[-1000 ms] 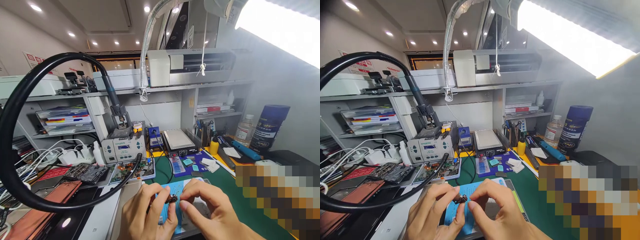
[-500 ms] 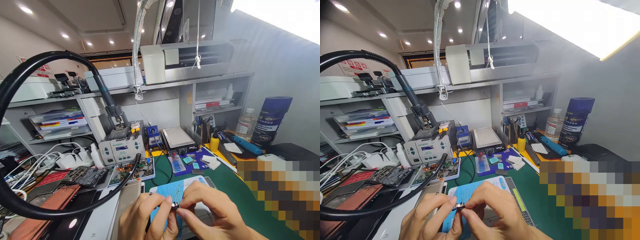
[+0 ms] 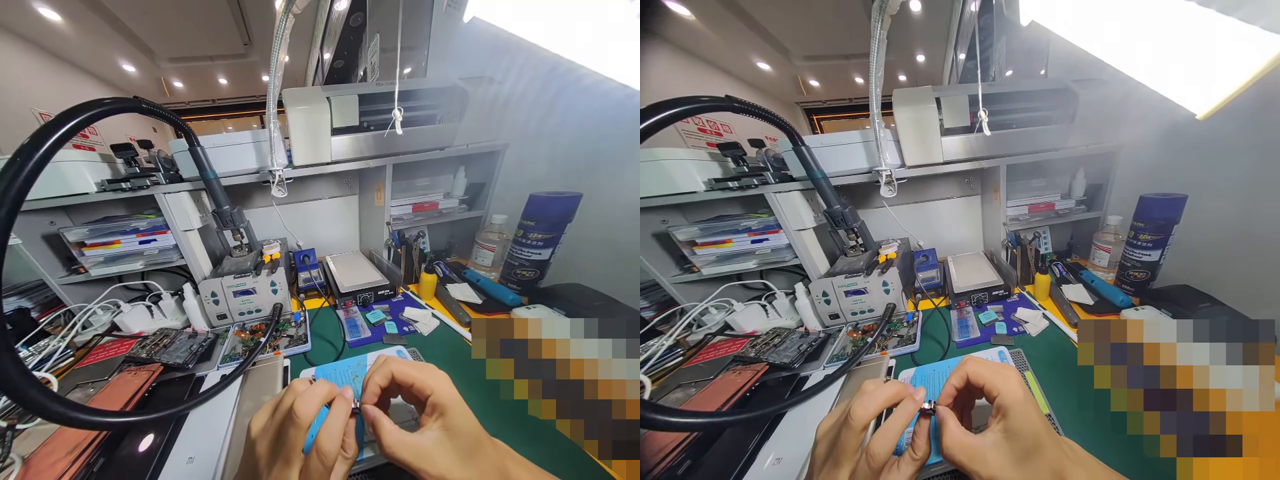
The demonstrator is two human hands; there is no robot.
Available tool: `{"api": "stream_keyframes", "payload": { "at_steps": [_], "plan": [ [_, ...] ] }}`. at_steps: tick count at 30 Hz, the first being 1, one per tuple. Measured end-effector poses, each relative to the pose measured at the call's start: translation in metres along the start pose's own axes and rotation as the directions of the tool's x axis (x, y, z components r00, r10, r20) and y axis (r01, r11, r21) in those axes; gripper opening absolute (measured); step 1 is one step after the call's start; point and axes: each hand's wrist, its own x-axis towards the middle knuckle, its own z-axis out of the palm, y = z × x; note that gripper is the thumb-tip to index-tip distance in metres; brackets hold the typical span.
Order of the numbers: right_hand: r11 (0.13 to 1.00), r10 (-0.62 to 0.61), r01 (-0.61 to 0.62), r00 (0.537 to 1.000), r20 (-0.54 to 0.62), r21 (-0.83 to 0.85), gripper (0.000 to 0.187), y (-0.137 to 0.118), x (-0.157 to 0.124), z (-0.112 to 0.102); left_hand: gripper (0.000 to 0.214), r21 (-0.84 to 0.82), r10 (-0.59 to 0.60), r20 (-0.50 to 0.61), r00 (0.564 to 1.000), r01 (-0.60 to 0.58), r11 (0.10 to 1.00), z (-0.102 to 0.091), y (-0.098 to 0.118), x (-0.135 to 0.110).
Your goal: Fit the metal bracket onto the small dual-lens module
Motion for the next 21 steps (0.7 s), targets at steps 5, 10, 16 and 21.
{"api": "stream_keyframes", "payload": {
  "at_steps": [5, 10, 16, 21],
  "plan": [
    [0.988, 0.138, -0.141, 0.989, 0.053, 0.059, 0.006, 0.0040, 0.0024, 0.0006, 0.044, -0.013, 0.021, 0.045, 0.999, -0.020, 1.000, -0.0014, -0.0043, -0.0010],
    [0.976, 0.190, -0.196, 0.980, 0.063, 0.092, 0.005, 0.0036, 0.0041, 0.0014, 0.033, -0.020, 0.007, -0.003, 1.000, -0.007, 1.000, 0.0020, -0.0029, -0.0005],
    [0.990, 0.127, -0.128, 0.992, 0.012, 0.057, 0.002, 0.0005, 0.0043, 0.0013, 0.034, -0.049, 0.022, -0.021, 1.000, -0.023, 0.999, 0.0013, -0.0053, 0.0013],
    [0.998, 0.068, -0.068, 0.997, 0.042, 0.006, 0.007, 0.0015, 0.0035, -0.0010, 0.038, -0.043, 0.037, 0.007, 0.999, -0.037, 0.998, -0.0016, -0.0064, 0.0014]
  ]
}}
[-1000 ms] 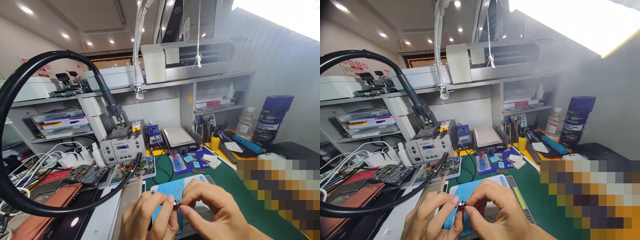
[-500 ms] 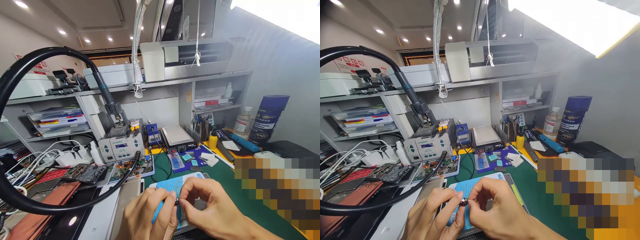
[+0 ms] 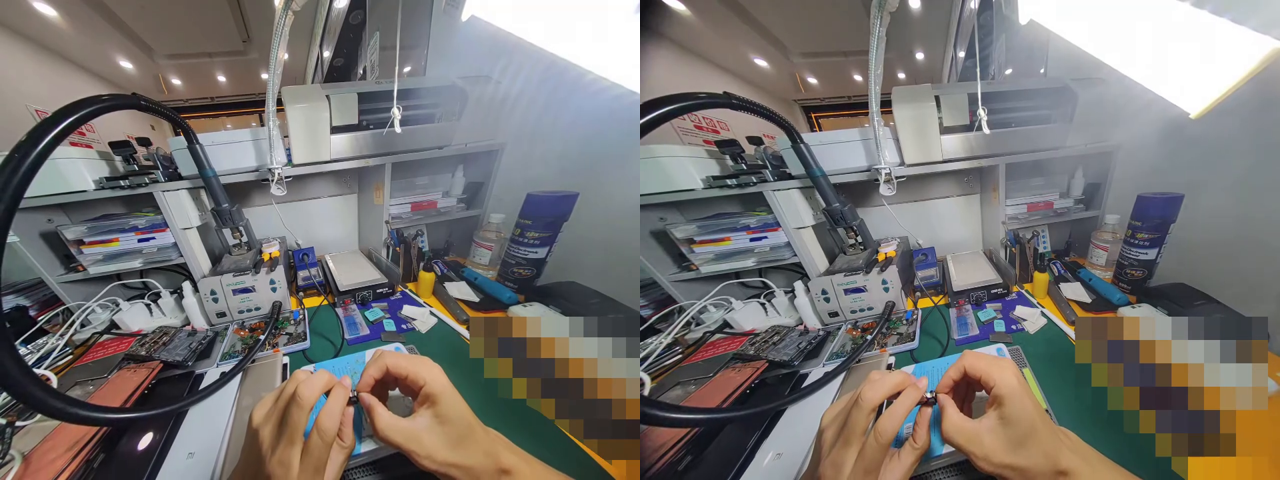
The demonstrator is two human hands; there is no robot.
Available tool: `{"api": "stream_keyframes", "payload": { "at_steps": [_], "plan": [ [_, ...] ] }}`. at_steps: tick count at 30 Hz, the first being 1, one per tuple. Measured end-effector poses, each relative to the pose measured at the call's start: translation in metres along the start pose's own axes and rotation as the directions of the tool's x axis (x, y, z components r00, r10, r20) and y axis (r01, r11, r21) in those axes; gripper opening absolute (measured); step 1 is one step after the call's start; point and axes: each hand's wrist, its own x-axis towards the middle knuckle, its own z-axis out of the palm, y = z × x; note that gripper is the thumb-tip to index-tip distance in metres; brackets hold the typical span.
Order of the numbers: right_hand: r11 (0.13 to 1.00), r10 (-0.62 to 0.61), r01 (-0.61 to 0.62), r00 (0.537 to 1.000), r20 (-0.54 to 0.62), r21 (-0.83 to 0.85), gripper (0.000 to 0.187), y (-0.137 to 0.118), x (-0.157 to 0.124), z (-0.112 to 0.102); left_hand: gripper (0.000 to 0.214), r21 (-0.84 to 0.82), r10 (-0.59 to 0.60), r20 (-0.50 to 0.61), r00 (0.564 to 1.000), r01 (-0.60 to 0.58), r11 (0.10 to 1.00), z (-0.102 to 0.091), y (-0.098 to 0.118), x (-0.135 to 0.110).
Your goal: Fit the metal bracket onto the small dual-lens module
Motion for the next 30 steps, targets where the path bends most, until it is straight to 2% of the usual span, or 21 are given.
{"api": "stream_keyframes", "payload": {
  "at_steps": [15, 20, 23, 25, 27, 30],
  "plan": [
    [0.997, -0.027, 0.028, 1.000, 0.015, -0.072, 0.009, 0.001, -0.001, -0.005, 0.039, -0.033, 0.025, 0.025, 0.999, -0.024, 0.999, 0.000, 0.001, 0.001],
    [0.987, -0.081, 0.080, 0.997, -0.003, -0.141, 0.010, 0.006, 0.000, -0.003, 0.040, -0.056, -0.003, 0.040, 0.999, 0.005, 0.998, 0.002, 0.004, 0.001],
    [0.968, -0.154, 0.147, 0.988, -0.019, -0.202, 0.010, 0.008, 0.001, -0.004, 0.042, -0.073, -0.066, -0.002, 0.998, 0.066, 0.995, 0.000, 0.008, 0.002],
    [0.944, -0.231, 0.219, 0.973, -0.021, -0.245, 0.011, 0.010, 0.001, -0.004, 0.042, -0.081, -0.150, -0.035, 0.988, 0.147, 0.986, -0.002, 0.010, 0.002],
    [0.907, -0.323, 0.304, 0.946, -0.021, -0.291, 0.012, 0.012, 0.000, -0.004, 0.040, -0.087, -0.266, -0.037, 0.963, 0.262, 0.961, -0.005, 0.012, 0.003],
    [0.836, -0.451, 0.412, 0.892, -0.026, -0.362, 0.013, 0.016, -0.001, -0.005, 0.037, -0.139, -0.402, 0.017, 0.916, 0.400, 0.906, -0.008, 0.012, 0.006]
  ]
}}
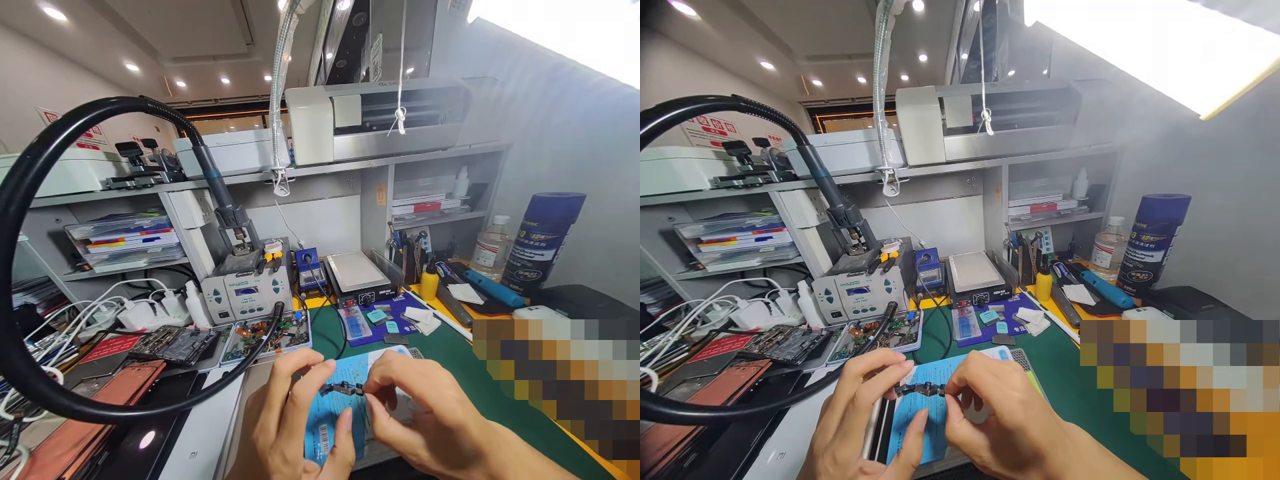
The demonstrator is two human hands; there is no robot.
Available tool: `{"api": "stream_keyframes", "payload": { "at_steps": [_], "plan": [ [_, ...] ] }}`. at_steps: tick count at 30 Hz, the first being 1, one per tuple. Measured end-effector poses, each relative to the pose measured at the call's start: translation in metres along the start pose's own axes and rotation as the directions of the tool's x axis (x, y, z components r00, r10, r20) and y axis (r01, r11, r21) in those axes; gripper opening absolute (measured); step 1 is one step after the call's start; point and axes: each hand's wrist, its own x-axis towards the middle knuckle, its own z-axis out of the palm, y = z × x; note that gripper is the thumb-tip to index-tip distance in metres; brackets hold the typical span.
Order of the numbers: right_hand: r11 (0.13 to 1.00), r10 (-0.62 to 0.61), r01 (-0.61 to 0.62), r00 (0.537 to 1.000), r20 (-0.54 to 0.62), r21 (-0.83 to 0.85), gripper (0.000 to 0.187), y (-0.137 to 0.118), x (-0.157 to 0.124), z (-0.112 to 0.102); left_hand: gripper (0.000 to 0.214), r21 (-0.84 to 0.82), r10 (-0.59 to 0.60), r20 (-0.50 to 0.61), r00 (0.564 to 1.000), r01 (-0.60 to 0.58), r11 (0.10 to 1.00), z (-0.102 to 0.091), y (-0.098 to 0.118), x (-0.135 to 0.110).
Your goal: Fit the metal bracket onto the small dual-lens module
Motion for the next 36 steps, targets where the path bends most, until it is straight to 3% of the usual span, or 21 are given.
{"api": "stream_keyframes", "payload": {
  "at_steps": [6, 11, 14, 19, 21, 25, 28, 32, 34, 36],
  "plan": [
    [0.981, -0.175, 0.170, 0.983, -0.052, -0.089, 0.021, 0.003, -0.002, 0.001, 0.030, -0.136, -0.114, 0.177, 0.978, 0.139, 0.981, -0.003, -0.003, 0.008],
    [0.980, -0.185, 0.179, 0.981, -0.063, -0.090, 0.022, 0.002, -0.001, 0.002, 0.019, -0.173, -0.092, 0.158, 0.983, 0.119, 0.978, -0.002, -0.003, 0.009],
    [0.998, -0.060, 0.059, 0.997, -0.051, -0.014, 0.014, -0.003, 0.001, 0.000, 0.017, -0.214, -0.080, 0.166, 0.983, 0.115, 0.970, -0.001, -0.003, 0.007],
    [0.974, 0.195, -0.198, 0.980, 0.031, 0.107, 0.014, -0.011, 0.007, -0.004, 0.009, -0.225, -0.205, 0.181, 0.962, 0.244, 0.943, 0.001, 0.002, 0.005],
    [0.920, 0.322, -0.339, 0.940, 0.116, 0.195, 0.012, -0.012, 0.008, -0.006, 0.012, -0.232, -0.220, 0.179, 0.959, 0.258, 0.938, 0.001, 0.004, 0.005],
    [0.728, 0.506, -0.587, 0.809, 0.300, 0.355, 0.008, -0.012, 0.010, -0.007, 0.015, -0.290, -0.226, 0.145, 0.963, 0.259, 0.921, 0.001, 0.006, 0.004],
    [0.628, 0.534, -0.650, 0.760, 0.370, 0.428, 0.009, -0.011, 0.012, -0.008, 0.020, -0.318, -0.219, 0.159, 0.963, 0.259, 0.912, 0.000, 0.006, 0.005],
    [0.527, 0.523, -0.673, 0.738, 0.426, 0.519, 0.014, -0.013, 0.013, -0.010, 0.023, -0.367, -0.189, 0.210, 0.959, 0.256, 0.894, -0.004, 0.007, 0.009],
    [0.531, 0.516, -0.660, 0.749, 0.416, 0.531, 0.015, -0.014, 0.012, -0.010, 0.022, -0.374, -0.153, 0.196, 0.969, 0.218, 0.901, -0.005, 0.007, 0.009],
    [0.636, 0.493, -0.603, 0.797, 0.348, 0.481, 0.011, -0.015, 0.009, -0.010, 0.020, -0.318, -0.099, 0.151, 0.984, 0.143, 0.937, -0.005, 0.006, 0.008]
  ]
}}
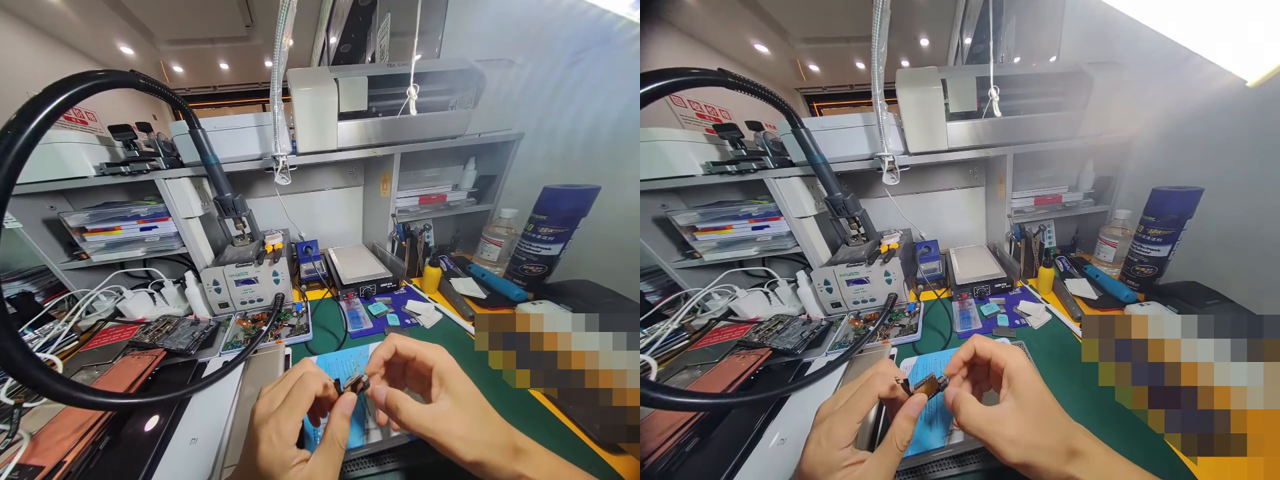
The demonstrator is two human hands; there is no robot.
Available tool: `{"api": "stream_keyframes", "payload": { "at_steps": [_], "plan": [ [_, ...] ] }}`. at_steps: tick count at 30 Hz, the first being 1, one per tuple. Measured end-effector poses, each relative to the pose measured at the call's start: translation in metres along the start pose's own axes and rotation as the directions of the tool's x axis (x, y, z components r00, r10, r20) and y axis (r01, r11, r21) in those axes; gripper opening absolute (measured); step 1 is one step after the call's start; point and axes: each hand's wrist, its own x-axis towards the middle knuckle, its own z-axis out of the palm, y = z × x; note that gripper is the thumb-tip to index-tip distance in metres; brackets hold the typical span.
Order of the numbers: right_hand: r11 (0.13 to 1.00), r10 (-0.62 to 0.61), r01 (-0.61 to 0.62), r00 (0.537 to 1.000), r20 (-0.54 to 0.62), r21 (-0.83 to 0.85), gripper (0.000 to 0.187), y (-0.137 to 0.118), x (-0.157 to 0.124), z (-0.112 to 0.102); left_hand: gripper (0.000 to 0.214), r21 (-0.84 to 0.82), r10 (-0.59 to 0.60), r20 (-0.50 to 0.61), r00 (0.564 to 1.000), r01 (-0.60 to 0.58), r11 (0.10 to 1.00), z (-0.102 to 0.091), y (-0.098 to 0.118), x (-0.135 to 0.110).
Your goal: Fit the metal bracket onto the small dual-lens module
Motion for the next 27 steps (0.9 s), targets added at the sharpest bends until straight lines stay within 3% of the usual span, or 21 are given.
{"api": "stream_keyframes", "payload": {
  "at_steps": [2, 3, 5, 7, 9, 16, 20, 27],
  "plan": [
    [0.969, -0.173, 0.161, 0.984, -0.050, -0.190, 0.005, 0.003, -0.001, 0.001, 0.017, 0.130, 0.096, -0.030, 0.995, -0.091, 0.987, 0.000, -0.003, -0.002],
    [0.920, -0.294, 0.267, 0.954, -0.054, -0.286, 0.007, 0.005, -0.002, 0.001, 0.016, 0.196, 0.155, -0.035, 0.987, -0.145, 0.970, -0.001, -0.005, -0.004],
    [0.775, -0.521, 0.465, 0.854, -0.015, -0.428, 0.019, 0.009, -0.002, 0.000, 0.016, 0.283, 0.275, -0.021, 0.961, -0.258, 0.924, -0.001, -0.009, -0.005],
    [0.642, -0.651, 0.579, 0.758, 0.041, -0.503, 0.026, 0.012, -0.001, -0.001, 0.015, 0.327, 0.354, -0.014, 0.935, -0.330, 0.885, -0.002, -0.011, -0.006],
    [0.571, -0.692, 0.608, 0.718, 0.075, -0.551, 0.027, 0.012, 0.000, -0.001, 0.014, 0.360, 0.373, -0.044, 0.927, -0.334, 0.871, -0.001, -0.012, -0.005],
    [0.478, -0.712, 0.624, 0.687, 0.143, -0.618, 0.027, 0.011, -0.001, -0.002, 0.016, 0.338, 0.285, -0.143, 0.948, -0.224, 0.914, 0.003, -0.006, -0.007],
    [0.415, -0.754, 0.610, 0.646, 0.120, -0.675, 0.026, 0.012, -0.002, -0.001, 0.012, 0.357, 0.298, -0.122, 0.947, -0.238, 0.903, 0.002, -0.003, -0.006],
    [0.409, -0.750, 0.624, 0.646, 0.144, -0.666, 0.025, 0.010, -0.005, -0.001, 0.018, 0.259, 0.208, -0.119, 0.971, -0.172, 0.951, 0.001, -0.001, -0.006]
  ]
}}
